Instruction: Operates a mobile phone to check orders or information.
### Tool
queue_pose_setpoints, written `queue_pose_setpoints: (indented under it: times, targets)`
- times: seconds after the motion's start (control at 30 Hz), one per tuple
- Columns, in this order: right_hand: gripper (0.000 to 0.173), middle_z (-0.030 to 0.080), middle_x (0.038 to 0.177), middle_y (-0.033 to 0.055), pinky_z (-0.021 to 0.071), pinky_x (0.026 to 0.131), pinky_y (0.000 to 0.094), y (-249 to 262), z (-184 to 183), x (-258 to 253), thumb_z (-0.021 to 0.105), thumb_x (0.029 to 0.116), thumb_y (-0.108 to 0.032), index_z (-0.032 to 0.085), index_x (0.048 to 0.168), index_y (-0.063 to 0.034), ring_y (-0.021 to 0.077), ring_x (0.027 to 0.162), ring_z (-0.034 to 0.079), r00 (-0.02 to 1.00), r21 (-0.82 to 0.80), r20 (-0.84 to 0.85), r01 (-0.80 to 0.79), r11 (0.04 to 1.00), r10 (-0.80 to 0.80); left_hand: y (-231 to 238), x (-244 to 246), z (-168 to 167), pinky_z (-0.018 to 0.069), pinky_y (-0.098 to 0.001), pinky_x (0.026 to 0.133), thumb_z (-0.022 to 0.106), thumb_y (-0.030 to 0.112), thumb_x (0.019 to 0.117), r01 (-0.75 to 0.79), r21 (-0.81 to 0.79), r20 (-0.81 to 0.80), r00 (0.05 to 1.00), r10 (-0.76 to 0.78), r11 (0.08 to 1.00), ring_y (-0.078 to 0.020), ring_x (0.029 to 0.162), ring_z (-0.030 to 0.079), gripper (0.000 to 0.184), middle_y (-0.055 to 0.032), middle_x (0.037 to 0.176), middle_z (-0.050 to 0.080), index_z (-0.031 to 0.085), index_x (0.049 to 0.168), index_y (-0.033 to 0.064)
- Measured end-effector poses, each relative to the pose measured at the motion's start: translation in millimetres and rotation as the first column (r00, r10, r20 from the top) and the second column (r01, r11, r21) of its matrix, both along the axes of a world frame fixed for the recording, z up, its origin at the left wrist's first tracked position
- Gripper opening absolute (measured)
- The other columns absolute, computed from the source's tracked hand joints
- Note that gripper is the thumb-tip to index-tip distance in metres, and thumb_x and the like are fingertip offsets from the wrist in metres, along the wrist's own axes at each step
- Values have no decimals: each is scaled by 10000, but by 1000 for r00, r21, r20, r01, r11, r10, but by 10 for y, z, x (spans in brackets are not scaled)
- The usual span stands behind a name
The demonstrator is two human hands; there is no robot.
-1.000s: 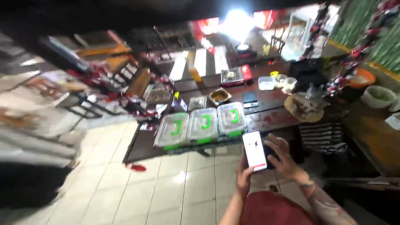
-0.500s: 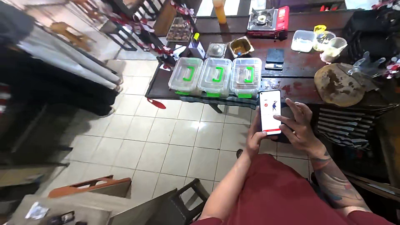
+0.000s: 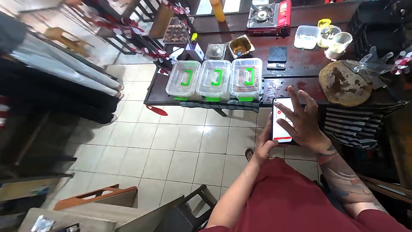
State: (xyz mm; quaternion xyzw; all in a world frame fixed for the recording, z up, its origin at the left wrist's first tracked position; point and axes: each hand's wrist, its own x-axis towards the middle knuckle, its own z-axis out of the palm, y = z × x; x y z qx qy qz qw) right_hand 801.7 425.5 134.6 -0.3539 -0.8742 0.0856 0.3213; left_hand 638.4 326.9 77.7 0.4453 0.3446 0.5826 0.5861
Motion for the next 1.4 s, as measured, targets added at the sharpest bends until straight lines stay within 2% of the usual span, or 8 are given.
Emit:
queue_pose_setpoints:
  times: [0.2,0.4,0.5,0.67,0.77,1.1,1.3,1.4]
  targets:
    - [501,224,1704,67,139,1213,647,-1,-28,109,477,1035,-493,564,1461,-245,370,1565,135,995,-91,-96,8,996,-16,16,-6,-30,635,-534,787,547,268,932,12,22,31,999,-13,1000,-342,1099,688,844,-192,1477,516,123,1661,235]
    - [467,291,1676,84,152,1218,618,-15,-212,194,475,1045,-469,620,1386,-186,349,1551,192,989,-95,-145,24,995,-38,15,-56,-85,640,-521,762,573,261,924,-4,-3,79,997,5,1000,-335,1091,691,863,-189,1496,499,126,1661,232]
    - [435,299,1675,78,154,1225,607,-50,-287,183,498,1044,-451,639,1376,-208,342,1553,195,987,-107,-157,6,994,-23,6,-87,-92,641,-512,750,571,249,912,-4,-21,92,996,6,1000,-328,1086,691,868,-179,1494,500,131,1660,250]
    - [415,330,1663,78,175,1228,605,-95,-390,130,516,1041,-458,667,1353,-229,356,1550,207,985,-114,-172,-14,993,-6,-22,-154,-142,645,-487,730,563,299,940,-17,-19,70,997,19,1000,-306,1059,701,832,-172,1503,495,149,1659,227]
    - [410,332,1661,83,181,1226,598,-110,-414,87,528,1038,-445,668,1354,-224,354,1549,211,985,-126,-170,-20,992,-2,-38,-185,-165,644,-491,718,554,267,922,-24,-36,70,997,27,999,-314,1055,699,846,-177,1514,481,145,1660,215]
    - [347,322,1665,78,174,1228,603,-171,-434,18,550,1036,-397,690,1327,-270,352,1553,193,985,-145,-170,-60,988,35,-36,-240,-183,643,-496,745,556,255,926,-1,-52,109,994,7,999,-310,1067,695,851,-169,1510,482,128,1662,243]
    - [501,268,1686,101,156,1210,637,-101,-352,-51,500,1038,-483,561,1481,-259,391,1544,194,996,-92,-71,43,995,-50,-32,-234,-184,644,-497,742,565,271,926,22,-41,88,996,-19,999,-309,1079,694,860,-164,1519,477,122,1662,239]
    - [524,242,1698,86,160,1199,640,-64,-293,-78,477,1037,-514,541,1499,-276,383,1551,173,997,-71,-23,73,995,-75,-35,-223,-166,644,-500,743,575,267,919,27,-44,79,997,-23,999,-312,1080,692,875,-167,1518,475,115,1663,232]
